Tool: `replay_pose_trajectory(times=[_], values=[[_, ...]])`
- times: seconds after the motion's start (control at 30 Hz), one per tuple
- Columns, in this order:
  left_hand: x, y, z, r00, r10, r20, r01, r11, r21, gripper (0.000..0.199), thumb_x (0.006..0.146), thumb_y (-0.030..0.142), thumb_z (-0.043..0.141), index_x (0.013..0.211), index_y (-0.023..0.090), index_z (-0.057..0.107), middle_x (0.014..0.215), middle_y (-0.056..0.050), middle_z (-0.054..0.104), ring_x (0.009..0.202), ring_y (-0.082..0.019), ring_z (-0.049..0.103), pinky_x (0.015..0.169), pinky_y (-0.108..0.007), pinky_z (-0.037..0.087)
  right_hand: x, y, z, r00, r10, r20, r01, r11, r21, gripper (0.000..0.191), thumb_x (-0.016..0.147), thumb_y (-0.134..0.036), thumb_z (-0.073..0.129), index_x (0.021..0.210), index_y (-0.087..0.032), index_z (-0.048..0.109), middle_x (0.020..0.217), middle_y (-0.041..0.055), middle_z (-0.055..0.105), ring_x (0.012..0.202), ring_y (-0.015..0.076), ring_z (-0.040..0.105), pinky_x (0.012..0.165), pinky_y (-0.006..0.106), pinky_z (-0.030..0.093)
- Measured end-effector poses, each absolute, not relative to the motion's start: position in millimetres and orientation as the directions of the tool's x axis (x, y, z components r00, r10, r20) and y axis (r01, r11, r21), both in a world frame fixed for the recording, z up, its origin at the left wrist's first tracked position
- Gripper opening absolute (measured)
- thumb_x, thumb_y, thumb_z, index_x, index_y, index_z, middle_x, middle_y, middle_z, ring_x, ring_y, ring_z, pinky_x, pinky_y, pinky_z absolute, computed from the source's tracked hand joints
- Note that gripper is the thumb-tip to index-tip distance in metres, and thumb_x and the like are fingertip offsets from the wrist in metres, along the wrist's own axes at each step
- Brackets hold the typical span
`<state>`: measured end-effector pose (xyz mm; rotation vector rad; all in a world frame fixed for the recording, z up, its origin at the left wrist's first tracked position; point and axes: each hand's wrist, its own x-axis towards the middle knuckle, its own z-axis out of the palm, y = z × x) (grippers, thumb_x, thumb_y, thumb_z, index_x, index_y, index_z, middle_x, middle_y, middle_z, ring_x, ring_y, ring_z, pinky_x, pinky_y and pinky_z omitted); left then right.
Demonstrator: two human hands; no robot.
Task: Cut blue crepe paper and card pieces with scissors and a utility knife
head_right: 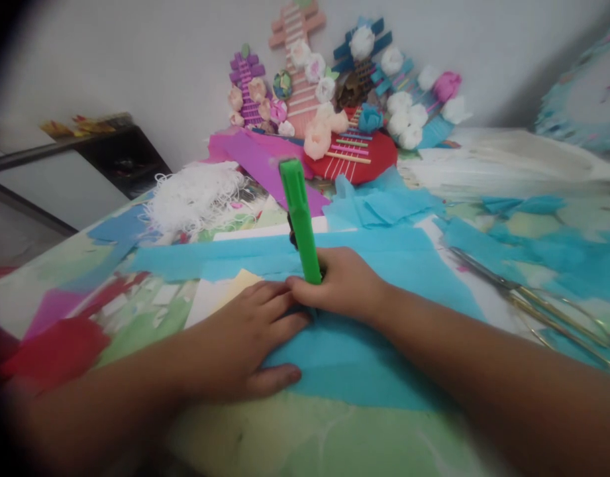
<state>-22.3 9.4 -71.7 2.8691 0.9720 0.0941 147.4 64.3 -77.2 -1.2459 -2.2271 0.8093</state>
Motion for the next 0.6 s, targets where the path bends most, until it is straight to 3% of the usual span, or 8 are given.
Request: replay_pose_trajectory(times=[0.17, 0.37, 0.6], values=[[-23.1, 9.3, -71.6, 0.792, 0.609, 0.031, 0.601, -0.789, 0.127, 0.047, 0.075, 0.049, 0.045, 0.109, 0.017, 0.049, 0.114, -0.011, 0.047, 0.107, -0.030, 0.037, 0.091, -0.047, 0.028, 147.2, 64.8, -78.9, -0.470, 0.878, 0.088, 0.587, 0.386, -0.712, 0.031, 0.067, -0.043, 0.049, 0.052, -0.017, 0.038, 0.049, -0.0043, 0.038, 0.050, 0.0079, 0.036, 0.048, 0.023, 0.028], [-23.9, 7.6, -72.4, 0.789, 0.613, 0.044, 0.605, -0.787, 0.123, 0.049, 0.076, 0.050, 0.044, 0.112, 0.017, 0.048, 0.120, -0.012, 0.043, 0.109, -0.030, 0.037, 0.091, -0.047, 0.028, 150.2, 72.5, -67.9, -0.325, 0.944, 0.050, 0.525, 0.225, -0.821, 0.037, 0.066, -0.050, 0.049, 0.053, -0.017, 0.036, 0.051, -0.0047, 0.033, 0.051, 0.0076, 0.033, 0.049, 0.023, 0.029], [-24.8, 5.7, -75.2, 0.791, 0.609, 0.062, 0.603, -0.793, 0.091, 0.050, 0.077, 0.048, 0.043, 0.114, 0.016, 0.046, 0.122, -0.012, 0.042, 0.111, -0.029, 0.036, 0.092, -0.046, 0.027, 154.5, 56.1, -63.6, -0.262, 0.950, -0.168, 0.569, 0.011, -0.823, 0.036, 0.069, -0.050, 0.047, 0.054, -0.018, 0.040, 0.041, -0.0048, 0.038, 0.039, 0.0083, 0.036, 0.040, 0.024, 0.029]])
